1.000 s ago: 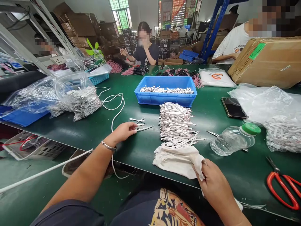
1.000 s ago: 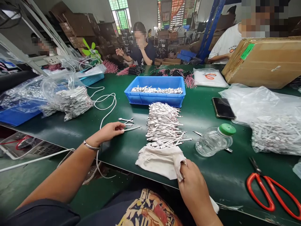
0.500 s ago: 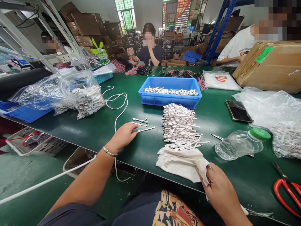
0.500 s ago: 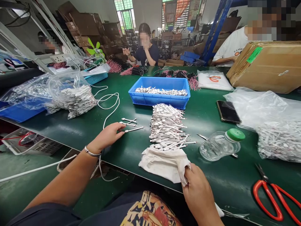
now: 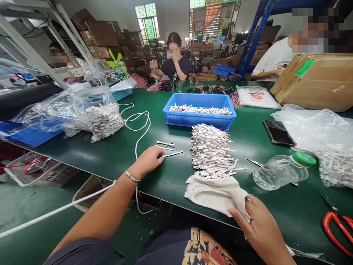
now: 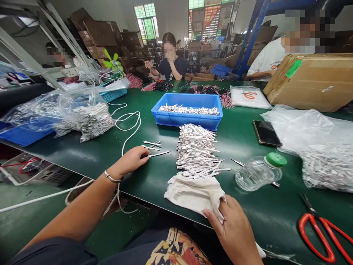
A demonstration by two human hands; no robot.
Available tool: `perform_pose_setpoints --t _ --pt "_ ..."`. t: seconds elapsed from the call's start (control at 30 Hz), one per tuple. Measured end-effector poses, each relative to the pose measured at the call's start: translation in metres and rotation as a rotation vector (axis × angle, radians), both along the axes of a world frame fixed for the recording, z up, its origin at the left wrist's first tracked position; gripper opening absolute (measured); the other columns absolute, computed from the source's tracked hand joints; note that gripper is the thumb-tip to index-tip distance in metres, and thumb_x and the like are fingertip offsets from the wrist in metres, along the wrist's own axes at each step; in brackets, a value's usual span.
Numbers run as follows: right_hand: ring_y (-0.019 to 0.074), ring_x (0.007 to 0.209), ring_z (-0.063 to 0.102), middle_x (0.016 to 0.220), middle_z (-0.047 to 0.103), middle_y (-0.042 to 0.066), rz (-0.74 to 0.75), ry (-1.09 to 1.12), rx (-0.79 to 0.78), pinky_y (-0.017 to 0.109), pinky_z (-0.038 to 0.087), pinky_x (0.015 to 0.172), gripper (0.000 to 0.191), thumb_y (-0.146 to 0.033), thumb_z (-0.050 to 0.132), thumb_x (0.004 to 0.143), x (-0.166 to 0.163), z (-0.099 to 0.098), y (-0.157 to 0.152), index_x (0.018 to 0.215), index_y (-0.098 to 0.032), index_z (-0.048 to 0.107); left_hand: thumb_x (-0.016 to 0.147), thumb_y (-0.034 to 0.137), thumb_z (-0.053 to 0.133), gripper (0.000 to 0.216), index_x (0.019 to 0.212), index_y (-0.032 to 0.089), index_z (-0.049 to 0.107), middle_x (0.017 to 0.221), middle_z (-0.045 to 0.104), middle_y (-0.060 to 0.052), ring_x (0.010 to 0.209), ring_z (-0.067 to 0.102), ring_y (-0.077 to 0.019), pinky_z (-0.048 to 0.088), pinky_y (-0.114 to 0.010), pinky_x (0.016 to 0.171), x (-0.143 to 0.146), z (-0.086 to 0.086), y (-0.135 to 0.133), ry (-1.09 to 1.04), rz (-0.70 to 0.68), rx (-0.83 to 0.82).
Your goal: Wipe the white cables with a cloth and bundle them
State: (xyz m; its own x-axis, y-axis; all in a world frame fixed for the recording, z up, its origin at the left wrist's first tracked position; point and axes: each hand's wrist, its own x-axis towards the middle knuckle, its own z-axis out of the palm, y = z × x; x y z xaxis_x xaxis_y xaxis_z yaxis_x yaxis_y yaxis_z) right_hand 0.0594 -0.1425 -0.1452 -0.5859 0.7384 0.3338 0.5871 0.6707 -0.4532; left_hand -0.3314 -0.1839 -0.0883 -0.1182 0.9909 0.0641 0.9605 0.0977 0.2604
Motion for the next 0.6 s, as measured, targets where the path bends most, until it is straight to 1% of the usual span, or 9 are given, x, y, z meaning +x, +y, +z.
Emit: perform_pose_setpoints --t 0.07,0.17,0.33,0.4,0.47,0.53,0.6 --pt "0.0194 0.066 0.051 0.069 0.049 0.003 -0.007 -0.011 0.024 0.031 0.042 0.058 0.041 -0.058 0.044 0.087 0.001 -0.002 0.0 0.068 -0.022 0.048 0.076 0.018 0.05 0.01 0.076 0.018 0.061 0.078 0.061 -0.004 0.076 0.056 -0.0189 0.044 -0.029 0.071 -0.001 -0.001 -0.003 -0.028 0.01 0.012" --pt "0.0194 0.064 0.052 0.068 0.05 0.003 -0.009 -0.036 0.055 0.03 0.043 0.057 0.043 -0.06 0.044 0.086 0.003 -0.003 0.0 0.065 -0.023 0.047 0.075 0.016 0.049 0.011 0.078 0.018 0.06 0.079 0.06 -0.004 0.078 0.055 -0.0185 0.044 -0.03 0.073 0.0 -0.004 -0.006 -0.076 0.025 0.032" --pt "0.0202 0.067 0.055 0.07 0.054 0.004 0.008 -0.059 0.111 0.03 0.045 0.059 0.043 -0.061 0.046 0.085 0.005 -0.004 0.003 0.065 -0.023 0.049 0.072 0.016 0.051 0.018 0.088 0.018 0.059 0.085 0.06 -0.004 0.08 0.056 -0.0185 0.046 -0.03 0.074 -0.003 -0.009 -0.011 -0.178 0.078 0.041" --pt "0.0208 0.069 0.057 0.072 0.056 0.004 0.013 -0.062 0.127 0.03 0.045 0.06 0.043 -0.061 0.046 0.084 0.005 -0.005 0.004 0.067 -0.023 0.052 0.072 0.017 0.051 0.019 0.088 0.018 0.06 0.084 0.061 -0.004 0.078 0.057 -0.0181 0.046 -0.029 0.072 -0.006 -0.011 -0.012 -0.223 0.107 0.031" --pt "0.0208 0.069 0.057 0.073 0.057 0.005 0.009 -0.065 0.123 0.03 0.046 0.06 0.044 -0.062 0.046 0.084 0.006 -0.006 0.005 0.067 -0.023 0.053 0.072 0.019 0.051 0.016 0.083 0.018 0.061 0.08 0.061 -0.003 0.074 0.058 -0.0173 0.047 -0.028 0.068 -0.008 -0.014 -0.013 -0.267 0.129 0.015" --pt "0.0199 0.066 0.056 0.07 0.055 0.004 -0.003 -0.081 0.094 0.029 0.045 0.058 0.044 -0.062 0.046 0.084 0.007 -0.006 0.004 0.064 -0.023 0.052 0.071 0.02 0.051 0.014 0.08 0.018 0.062 0.076 0.061 -0.002 0.07 0.058 -0.0165 0.046 -0.027 0.064 -0.01 -0.016 -0.013 -0.306 0.142 -0.001" --pt "0.0193 0.064 0.055 0.067 0.053 0.003 -0.01 -0.096 0.064 0.029 0.045 0.056 0.045 -0.062 0.045 0.085 0.008 -0.006 0.003 0.062 -0.023 0.05 0.071 0.021 0.051 0.014 0.08 0.018 0.062 0.074 0.061 -0.001 0.067 0.057 -0.016 0.045 -0.026 0.061 -0.011 -0.017 -0.013 -0.338 0.152 -0.011"
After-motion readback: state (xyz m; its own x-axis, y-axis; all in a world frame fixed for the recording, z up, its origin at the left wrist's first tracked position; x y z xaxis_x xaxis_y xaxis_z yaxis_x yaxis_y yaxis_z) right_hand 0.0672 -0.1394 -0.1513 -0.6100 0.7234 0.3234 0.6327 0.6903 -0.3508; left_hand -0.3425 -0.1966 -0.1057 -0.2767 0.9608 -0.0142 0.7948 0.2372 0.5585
